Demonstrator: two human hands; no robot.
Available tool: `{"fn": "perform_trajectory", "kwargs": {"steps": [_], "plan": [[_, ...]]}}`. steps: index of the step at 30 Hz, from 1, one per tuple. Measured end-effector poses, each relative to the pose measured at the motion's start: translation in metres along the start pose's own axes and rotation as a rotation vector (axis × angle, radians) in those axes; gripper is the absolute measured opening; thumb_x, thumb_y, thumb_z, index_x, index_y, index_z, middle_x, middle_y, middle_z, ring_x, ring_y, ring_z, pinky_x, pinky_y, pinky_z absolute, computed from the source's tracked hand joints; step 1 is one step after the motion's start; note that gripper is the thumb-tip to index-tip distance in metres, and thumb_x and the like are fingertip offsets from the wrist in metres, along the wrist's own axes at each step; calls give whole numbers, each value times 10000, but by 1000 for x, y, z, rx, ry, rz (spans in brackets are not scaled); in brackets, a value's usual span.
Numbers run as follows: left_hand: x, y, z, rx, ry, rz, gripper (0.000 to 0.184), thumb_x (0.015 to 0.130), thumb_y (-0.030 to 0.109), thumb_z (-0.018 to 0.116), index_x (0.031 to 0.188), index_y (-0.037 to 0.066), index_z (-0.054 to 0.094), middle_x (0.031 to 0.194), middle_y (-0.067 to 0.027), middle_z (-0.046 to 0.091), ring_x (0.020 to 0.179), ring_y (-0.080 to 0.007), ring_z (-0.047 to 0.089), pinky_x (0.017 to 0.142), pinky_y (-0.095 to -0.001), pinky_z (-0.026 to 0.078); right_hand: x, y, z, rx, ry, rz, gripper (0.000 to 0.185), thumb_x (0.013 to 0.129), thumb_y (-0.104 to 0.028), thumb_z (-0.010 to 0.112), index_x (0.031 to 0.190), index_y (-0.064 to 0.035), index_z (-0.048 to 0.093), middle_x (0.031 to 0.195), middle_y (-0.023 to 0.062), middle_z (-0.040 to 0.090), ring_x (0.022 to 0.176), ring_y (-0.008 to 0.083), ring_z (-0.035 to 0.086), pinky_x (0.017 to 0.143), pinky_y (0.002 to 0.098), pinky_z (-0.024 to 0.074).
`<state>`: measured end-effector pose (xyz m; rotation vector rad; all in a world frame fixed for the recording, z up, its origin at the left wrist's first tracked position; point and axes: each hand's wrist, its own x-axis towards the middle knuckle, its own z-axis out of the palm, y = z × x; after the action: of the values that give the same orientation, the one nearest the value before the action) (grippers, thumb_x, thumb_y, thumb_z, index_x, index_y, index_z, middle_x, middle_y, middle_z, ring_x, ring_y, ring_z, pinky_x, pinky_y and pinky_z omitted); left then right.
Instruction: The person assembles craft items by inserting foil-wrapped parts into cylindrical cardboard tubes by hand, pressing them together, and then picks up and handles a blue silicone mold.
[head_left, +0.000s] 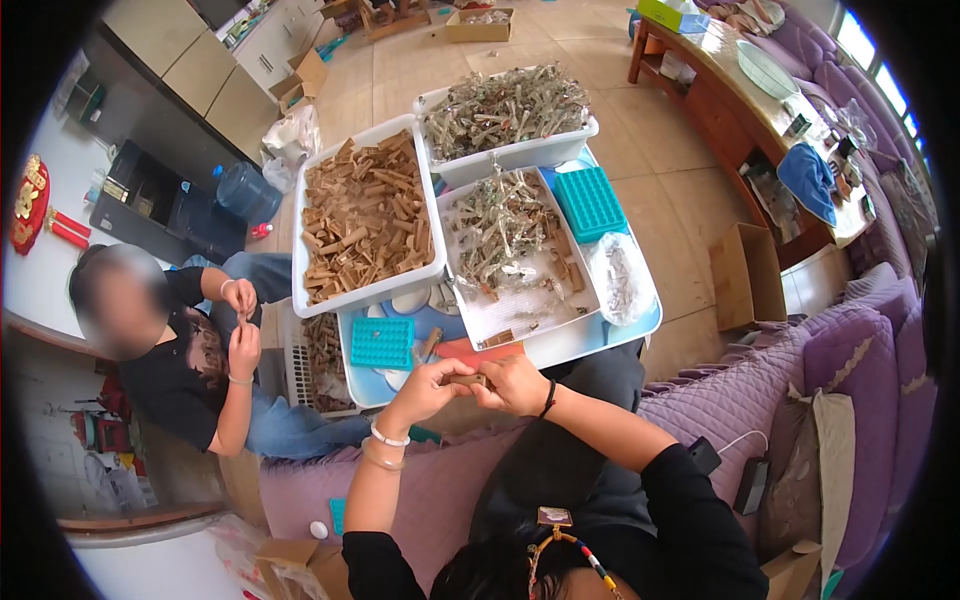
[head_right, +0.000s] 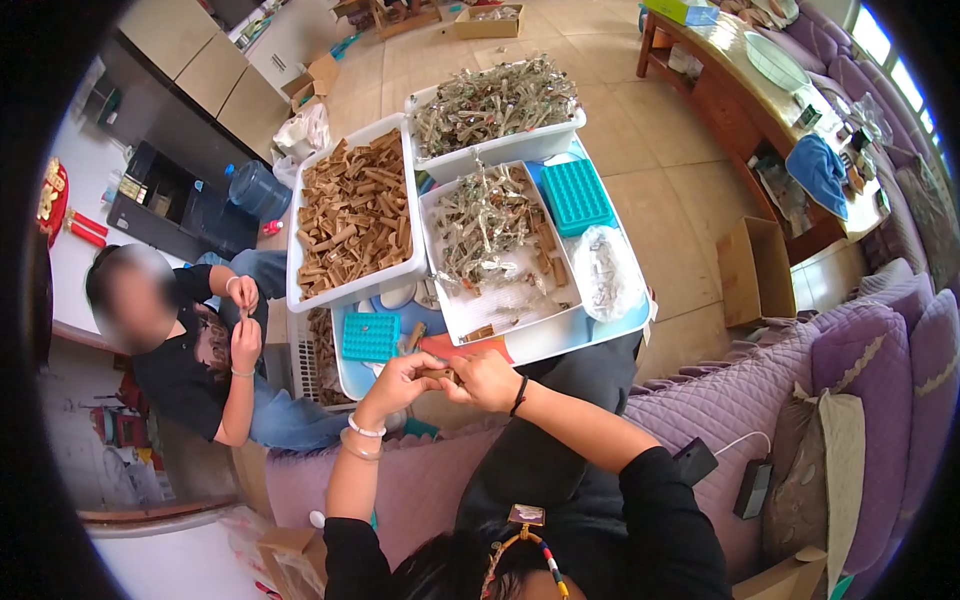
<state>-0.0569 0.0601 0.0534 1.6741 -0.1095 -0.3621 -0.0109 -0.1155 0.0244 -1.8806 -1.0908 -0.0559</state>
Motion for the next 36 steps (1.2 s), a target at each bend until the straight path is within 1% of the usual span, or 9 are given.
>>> {"fn": "perform_trajectory", "kwargs": {"steps": [7, 10, 13, 17, 25, 27, 31, 33, 36], "plan": [[3, -14, 3, -94, 27, 65, 196, 755, -45, 534, 949, -28, 507, 902, -73, 579, 854, -141, 561, 734, -259, 473, 7, 3, -3, 225, -35, 135, 255, 747, -265, 534, 672, -28, 476, 544, 126, 500, 494, 281, 513, 481, 350, 408], [12, -28, 12, -612, 282, 56, 224, 802, 107, 538, 989, -1, 479, 909, -99, 577, 831, -204, 585, 733, -297, 492, 16, 16, -7, 427, 23, 340, 288, 787, -280, 513, 707, -5, 475, 573, 135, 498, 524, 225, 513, 499, 321, 395], [18, -38, 7, -1333, 274, 19, 244, 864, 170, 419, 1047, 13, 463, 937, -144, 563, 899, -280, 564, 750, -326, 508, 23, 41, -19, 356, 191, 548, 280, 800, -269, 511, 715, -4, 482, 574, 137, 501, 543, 224, 513, 507, 319, 391], [19, -36, 9, -1394, 248, -13, 268, 869, 143, 395, 1101, 17, 438, 971, -164, 545, 957, -312, 531, 762, -328, 507, 14, 63, -44, -183, 168, 640, 185, 676, -216, 586, 701, -47, 514, 717, 132, 570, 659, 297, 552, 562, 372, 434], [20, -9, 19, -1209, 217, 107, 380, 857, 103, 417, 1226, 167, 355, 1025, -145, 513, 969, -304, 523, 706, -264, 528, 6, 71, -30, -353, -46, 704, 151, 621, -182, 576, 731, -80, 584, 767, 93, 599, 766, 255, 558, 679, 377, 411], [20, -10, 18, -1223, 180, 113, 387, 851, 111, 434, 1224, 176, 355, 1031, -141, 513, 962, -295, 528, 701, -252, 528, 5, 71, -28, -444, 14, 630, 175, 631, -197, 589, 727, -51, 581, 678, 85, 577, 713, 262, 559, 644, 379, 428], [23, -11, 21, -1176, 246, 58, 343, 838, 133, 471, 1171, 174, 401, 1025, -124, 526, 949, -260, 543, 611, -204, 518, 14, 56, -24, -449, 218, 521, 116, 669, -166, 563, 690, -53, 580, 665, 85, 580, 682, 257, 542, 645, 375, 410], [25, -13, 22, -1176, 274, 48, 313, 833, 147, 485, 1139, 164, 420, 1017, -122, 534, 924, -241, 556, 572, -193, 491, 20, 44, -27, -177, 418, 317, 101, 699, -129, 568, 684, -29, 568, 643, 79, 563, 631, 267, 521, 617, 370, 408], [30, -16, 26, -1116, 352, 18, 293, 818, 177, 518, 1093, 149, 420, 962, -107, 552, 883, -212, 567, 525, -176, 429, 20, 23, -26, 137, 370, 332, 145, 730, -149, 596, 718, -8, 567, 705, 92, 559, 634, 208, 542, 561, 306, 431]]}}
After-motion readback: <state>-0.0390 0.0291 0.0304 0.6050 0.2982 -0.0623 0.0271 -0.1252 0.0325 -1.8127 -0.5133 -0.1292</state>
